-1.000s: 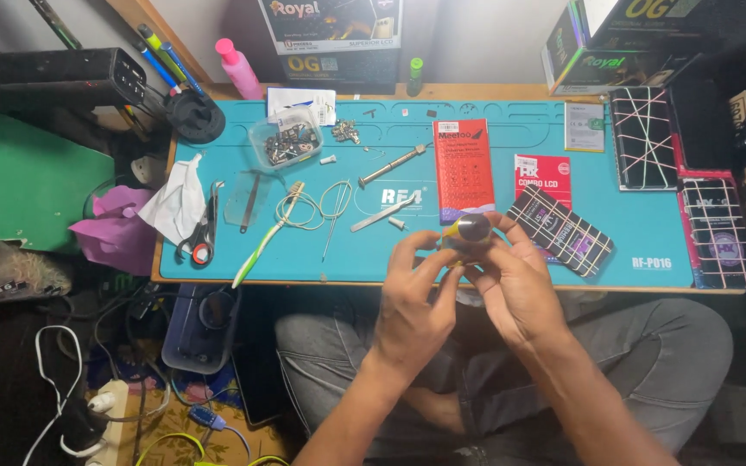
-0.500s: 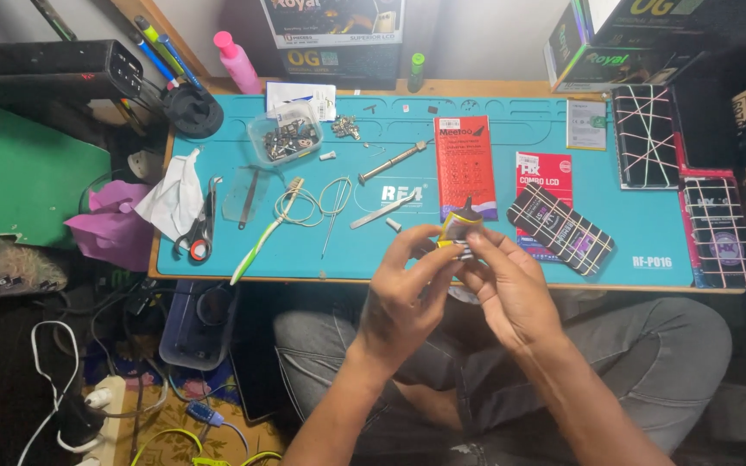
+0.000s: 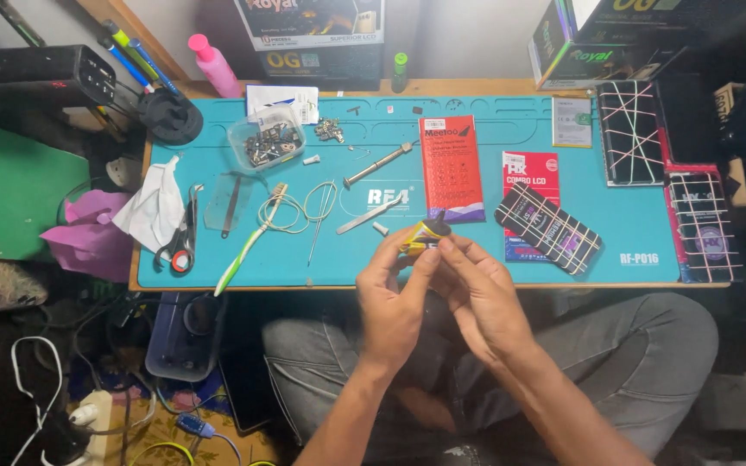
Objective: Securing a mobile phone screen to its frame using rubber bands and a small adjustment tool to ensure a proper bond.
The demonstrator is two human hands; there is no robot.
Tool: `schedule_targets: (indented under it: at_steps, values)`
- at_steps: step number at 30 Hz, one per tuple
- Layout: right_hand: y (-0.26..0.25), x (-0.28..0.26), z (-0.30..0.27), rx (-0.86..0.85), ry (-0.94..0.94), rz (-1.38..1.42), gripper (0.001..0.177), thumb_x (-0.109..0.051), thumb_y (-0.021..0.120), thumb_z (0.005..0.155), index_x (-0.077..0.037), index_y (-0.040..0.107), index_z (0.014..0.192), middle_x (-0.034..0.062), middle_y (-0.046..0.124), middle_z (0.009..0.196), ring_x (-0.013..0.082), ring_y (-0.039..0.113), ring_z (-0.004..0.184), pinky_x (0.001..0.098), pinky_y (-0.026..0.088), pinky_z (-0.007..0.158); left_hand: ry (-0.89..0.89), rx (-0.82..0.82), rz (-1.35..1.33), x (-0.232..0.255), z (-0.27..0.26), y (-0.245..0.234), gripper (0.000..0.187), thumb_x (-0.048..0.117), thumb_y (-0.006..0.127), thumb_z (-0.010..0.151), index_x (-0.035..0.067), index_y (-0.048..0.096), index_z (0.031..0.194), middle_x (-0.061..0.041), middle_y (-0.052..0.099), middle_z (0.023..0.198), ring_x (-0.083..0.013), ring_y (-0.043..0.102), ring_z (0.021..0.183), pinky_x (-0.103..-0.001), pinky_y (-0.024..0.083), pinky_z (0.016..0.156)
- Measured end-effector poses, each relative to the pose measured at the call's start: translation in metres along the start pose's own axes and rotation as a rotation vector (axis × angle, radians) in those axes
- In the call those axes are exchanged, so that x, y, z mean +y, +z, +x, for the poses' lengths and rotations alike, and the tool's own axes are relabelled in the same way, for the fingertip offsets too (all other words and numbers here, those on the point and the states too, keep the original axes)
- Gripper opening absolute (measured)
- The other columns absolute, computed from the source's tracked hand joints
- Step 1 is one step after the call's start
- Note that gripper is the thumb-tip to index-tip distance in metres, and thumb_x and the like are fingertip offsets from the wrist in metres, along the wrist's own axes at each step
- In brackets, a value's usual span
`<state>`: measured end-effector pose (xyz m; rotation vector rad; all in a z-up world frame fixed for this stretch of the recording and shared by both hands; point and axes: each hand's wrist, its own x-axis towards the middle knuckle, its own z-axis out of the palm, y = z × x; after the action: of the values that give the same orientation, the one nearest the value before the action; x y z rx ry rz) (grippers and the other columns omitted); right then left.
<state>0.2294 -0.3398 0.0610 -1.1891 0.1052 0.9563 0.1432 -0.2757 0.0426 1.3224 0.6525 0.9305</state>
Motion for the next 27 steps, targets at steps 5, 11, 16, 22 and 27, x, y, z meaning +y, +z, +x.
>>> schedule_targets:
  at_steps: [5, 11, 16, 22, 27]
  values:
    - [0.000, -0.005, 0.004, -0.035, -0.114, -0.360, 0.036, -0.022, 0.082, 0.097, 0.003, 0.074, 0.122, 0.0161, 0.080, 0.096, 0.0224, 0.080, 0.094, 0.0393, 0.063, 0.091, -0.106, 0.167, -0.150, -0.006, -0.004, 0.005, 0.022, 0.006, 0.075, 0.101, -0.003, 0.079, 0.121, -0.016, 0.083, 0.112, -0.0152, 0.069, 0.109, -0.039, 0.061, 0.096]
    - [-0.085, -0.063, 0.054, 0.085, -1.002, -1.490, 0.076, -0.035, 0.094, 0.085, -0.003, 0.068, 0.148, 0.0175, 0.069, 0.143, 0.0400, 0.059, 0.138, 0.0557, 0.039, 0.117, -0.113, 0.168, -0.098, 0.005, 0.010, -0.013, 0.023, 0.007, 0.077, 0.100, -0.006, 0.077, 0.119, -0.017, 0.081, 0.103, -0.0172, 0.074, 0.095, -0.036, 0.067, 0.084]
    - [-0.108, -0.077, 0.076, 0.046, -0.736, -1.716, 0.082, -0.043, 0.093, 0.079, -0.002, 0.070, 0.145, 0.0187, 0.065, 0.142, 0.0418, 0.053, 0.140, 0.0606, 0.032, 0.121, -0.164, 0.093, -0.077, 0.005, 0.009, -0.003, 0.019, 0.008, 0.077, 0.099, -0.004, 0.078, 0.113, -0.017, 0.082, 0.103, -0.0186, 0.074, 0.103, -0.042, 0.064, 0.093]
    - [-0.112, -0.102, 0.080, -0.071, -0.800, -1.683, 0.081, -0.036, 0.097, 0.073, -0.006, 0.068, 0.142, 0.0133, 0.070, 0.128, 0.0347, 0.066, 0.122, 0.0521, 0.036, 0.117, -0.256, 0.026, -0.125, 0.014, 0.014, 0.010, 0.016, 0.010, 0.071, 0.101, 0.000, 0.071, 0.113, -0.014, 0.080, 0.101, -0.0199, 0.079, 0.097, -0.036, 0.065, 0.094]
    - [-0.091, -0.123, 0.043, -0.153, -0.903, -1.550, 0.081, -0.019, 0.096, 0.072, -0.005, 0.062, 0.143, 0.0151, 0.064, 0.139, 0.0326, 0.058, 0.133, 0.0443, 0.043, 0.116, -0.115, -0.035, 0.005, 0.041, 0.023, 0.017, 0.018, 0.015, 0.070, 0.102, 0.006, 0.074, 0.117, -0.005, 0.079, 0.108, -0.0147, 0.076, 0.100, -0.030, 0.063, 0.093]
